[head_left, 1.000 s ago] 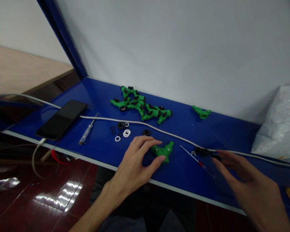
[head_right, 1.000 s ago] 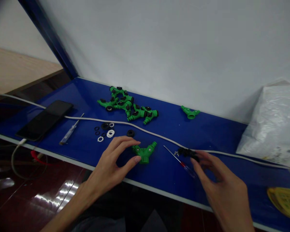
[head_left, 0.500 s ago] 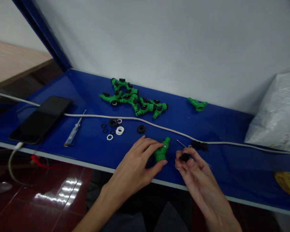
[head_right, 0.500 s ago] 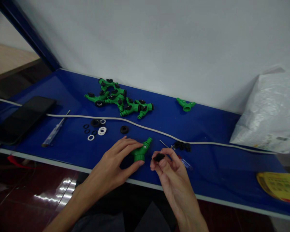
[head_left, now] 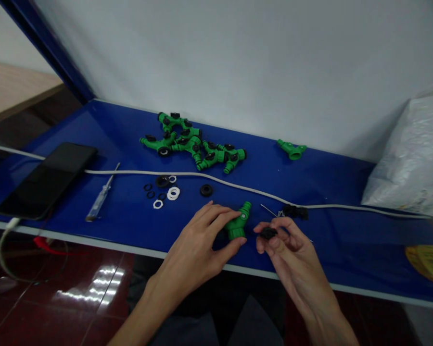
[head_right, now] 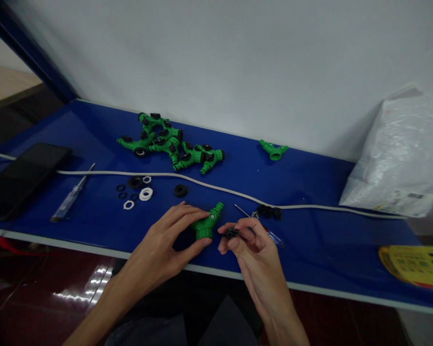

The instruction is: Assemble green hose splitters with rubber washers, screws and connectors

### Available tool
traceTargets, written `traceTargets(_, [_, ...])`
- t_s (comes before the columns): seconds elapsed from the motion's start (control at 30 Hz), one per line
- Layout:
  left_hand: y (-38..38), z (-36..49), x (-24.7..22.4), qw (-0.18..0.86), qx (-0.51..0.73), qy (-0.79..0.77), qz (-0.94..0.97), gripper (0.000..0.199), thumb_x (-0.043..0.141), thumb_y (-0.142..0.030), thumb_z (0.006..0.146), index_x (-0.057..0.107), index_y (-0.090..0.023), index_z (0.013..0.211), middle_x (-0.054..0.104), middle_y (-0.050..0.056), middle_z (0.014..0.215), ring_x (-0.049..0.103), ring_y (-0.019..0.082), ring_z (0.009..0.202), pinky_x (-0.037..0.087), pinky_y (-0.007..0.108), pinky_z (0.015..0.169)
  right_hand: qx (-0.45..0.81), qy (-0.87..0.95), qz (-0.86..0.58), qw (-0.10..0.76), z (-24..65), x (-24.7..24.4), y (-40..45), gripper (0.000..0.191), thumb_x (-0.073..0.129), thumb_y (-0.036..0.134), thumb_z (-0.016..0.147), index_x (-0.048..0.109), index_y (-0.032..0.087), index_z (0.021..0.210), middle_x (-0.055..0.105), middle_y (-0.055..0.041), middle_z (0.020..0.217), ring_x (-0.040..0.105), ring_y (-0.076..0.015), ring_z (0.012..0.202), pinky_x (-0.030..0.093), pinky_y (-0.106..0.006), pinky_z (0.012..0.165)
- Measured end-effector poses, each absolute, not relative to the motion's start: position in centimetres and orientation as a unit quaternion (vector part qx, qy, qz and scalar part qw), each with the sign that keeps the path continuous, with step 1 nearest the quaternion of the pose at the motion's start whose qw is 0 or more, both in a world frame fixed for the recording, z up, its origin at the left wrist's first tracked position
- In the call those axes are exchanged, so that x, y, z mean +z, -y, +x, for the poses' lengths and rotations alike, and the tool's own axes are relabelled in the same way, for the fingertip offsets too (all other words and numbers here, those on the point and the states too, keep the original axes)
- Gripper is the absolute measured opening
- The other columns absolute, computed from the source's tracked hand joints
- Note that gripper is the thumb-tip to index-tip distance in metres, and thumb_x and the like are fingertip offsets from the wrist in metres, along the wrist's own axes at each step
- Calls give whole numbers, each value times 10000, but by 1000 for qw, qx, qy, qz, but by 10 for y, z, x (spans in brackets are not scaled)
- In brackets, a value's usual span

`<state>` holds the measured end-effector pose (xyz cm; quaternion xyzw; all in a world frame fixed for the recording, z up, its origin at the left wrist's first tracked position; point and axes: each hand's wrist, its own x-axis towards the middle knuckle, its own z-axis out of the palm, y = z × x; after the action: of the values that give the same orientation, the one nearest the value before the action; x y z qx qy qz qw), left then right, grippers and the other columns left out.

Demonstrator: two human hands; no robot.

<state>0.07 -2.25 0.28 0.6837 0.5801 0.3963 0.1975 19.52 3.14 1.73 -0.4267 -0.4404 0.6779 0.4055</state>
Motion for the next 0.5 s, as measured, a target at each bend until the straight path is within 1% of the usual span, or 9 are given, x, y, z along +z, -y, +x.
traceTargets(0.07, [22,1,3,197,400,-579,683,373,703,-336,945,622,-226,1292,713,76,1252,659,240,1185,415,532,1198,671,444,-430,411,194,18,-31,332,897,330,731,616,226,872,780,-51,876,687,-150,623,599,-304,636])
traceTargets(0.17, [22,1,4,199,402,-577,683,367,705,-324,943,627,-224,1287,709,69,1243,660,227,1175,418,507,1199,671,433,-433,418,193,18,-31,321,915,312,703,657,212,866,786,-56,892,729,-166,670,628,-306,679])
traceTargets(0.33, [22,1,4,205,399,-579,681,372,703,-320,945,619,-243,1299,704,60,1257,652,227,1192,413,507,1203,666,441,-431,419,193,18,-32,187,790,377,866,711,210,896,789,-62,974,770,-180,804,656,-330,804])
traceTargets(0.43, [22,1,4,211,398,-580,679,371,701,-333,948,618,-246,1299,705,69,1260,650,236,1193,416,520,1197,627,500,-442,403,195,20,-36,168,793,364,864,724,218,908,780,-56,1035,774,-191,854,656,-354,851])
traceTargets(0.5, [22,1,4,213,399,-580,678,365,708,-344,943,623,-243,1283,708,71,1250,653,238,1183,413,519,1197,570,559,-454,395,195,21,-41,172,815,356,838,727,218,890,777,-54,1063,772,-204,898,649,-366,889])
